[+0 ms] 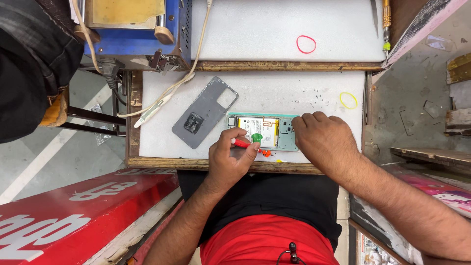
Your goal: The person uses a red-handled screwdriver to remove screws from the back of a disassembled smartphone. They then lift the back cover and manipulate internal components, including the battery and ribbon cables, while holding the device in their hands.
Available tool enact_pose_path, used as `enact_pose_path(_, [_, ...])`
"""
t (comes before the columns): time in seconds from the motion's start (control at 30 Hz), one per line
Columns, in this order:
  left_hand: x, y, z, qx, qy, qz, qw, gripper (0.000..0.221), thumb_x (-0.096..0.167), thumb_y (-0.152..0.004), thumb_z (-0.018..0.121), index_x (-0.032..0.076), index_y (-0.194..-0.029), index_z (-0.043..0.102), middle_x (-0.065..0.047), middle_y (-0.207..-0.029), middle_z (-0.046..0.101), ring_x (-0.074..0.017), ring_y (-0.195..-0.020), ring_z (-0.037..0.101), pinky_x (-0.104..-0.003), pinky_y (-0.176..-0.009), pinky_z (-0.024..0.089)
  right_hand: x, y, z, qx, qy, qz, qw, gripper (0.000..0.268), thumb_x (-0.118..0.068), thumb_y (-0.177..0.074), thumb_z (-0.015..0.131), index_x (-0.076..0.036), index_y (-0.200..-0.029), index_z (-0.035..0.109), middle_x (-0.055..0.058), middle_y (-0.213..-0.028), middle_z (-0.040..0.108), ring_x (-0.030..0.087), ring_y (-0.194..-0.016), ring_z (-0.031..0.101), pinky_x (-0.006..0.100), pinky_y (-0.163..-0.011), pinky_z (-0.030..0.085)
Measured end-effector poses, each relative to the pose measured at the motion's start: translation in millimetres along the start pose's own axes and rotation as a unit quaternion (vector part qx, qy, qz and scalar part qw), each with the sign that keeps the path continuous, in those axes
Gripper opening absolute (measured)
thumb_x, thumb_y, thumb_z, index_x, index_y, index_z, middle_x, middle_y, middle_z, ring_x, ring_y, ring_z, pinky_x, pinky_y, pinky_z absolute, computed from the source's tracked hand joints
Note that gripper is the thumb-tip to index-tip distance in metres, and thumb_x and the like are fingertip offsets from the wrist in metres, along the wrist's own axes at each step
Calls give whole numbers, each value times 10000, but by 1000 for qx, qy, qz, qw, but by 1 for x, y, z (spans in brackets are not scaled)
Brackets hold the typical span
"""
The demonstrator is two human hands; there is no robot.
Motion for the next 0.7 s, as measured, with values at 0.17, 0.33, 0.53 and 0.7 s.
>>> enact_pose_path(0.17, [-3, 5, -1, 9, 1, 16, 1000, 381, 161, -956, 796, 45, -1193, 521, -96, -870, 733, -206, -849, 774, -340, -768, 626, 5, 0, -3, 11, -40, 17, 999, 154, -214, -855, 705, -78, -860, 635, 67, -780, 664, 252, -760, 686, 396, -614, 568])
enact_pose_path(0.33, [3, 10, -6, 45, 43, 84, 995, 383, 132, -994, 759, 52, -1245, 482, -76, -883, 714, -192, -855, 757, -374, -824, 640, 7, -4, -20, 80, -156, 47, 983, 102, -176, -889, 681, -88, -928, 646, 83, -821, 670, 300, -790, 685, 435, -660, 559])
enact_pose_path(0.53, [34, 29, -5, 29, 104, 167, 980, 402, 58, -982, 756, 78, -1257, 463, -120, -963, 683, -247, -866, 722, -385, -803, 624, -44, -64, -27, 184, -284, -29, 941, 136, -172, -927, 673, -81, -1015, 625, 92, -930, 686, 326, -795, 692, 450, -642, 547])
enact_pose_path(0.7, [37, 43, -10, 23, 59, 173, 983, 445, 68, -943, 783, 88, -1258, 469, -95, -953, 699, -249, -846, 732, -368, -778, 616, -77, -108, -20, 122, -271, -57, 953, 133, -191, -951, 630, -79, -1022, 624, 101, -925, 682, 326, -786, 692, 474, -618, 544])
Point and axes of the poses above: each hand's wrist, its own y-axis away from the middle knuckle, its own z-axis out of the palm, x = y × z, the point moved 4 cm from there along -y, towards the middle knuckle
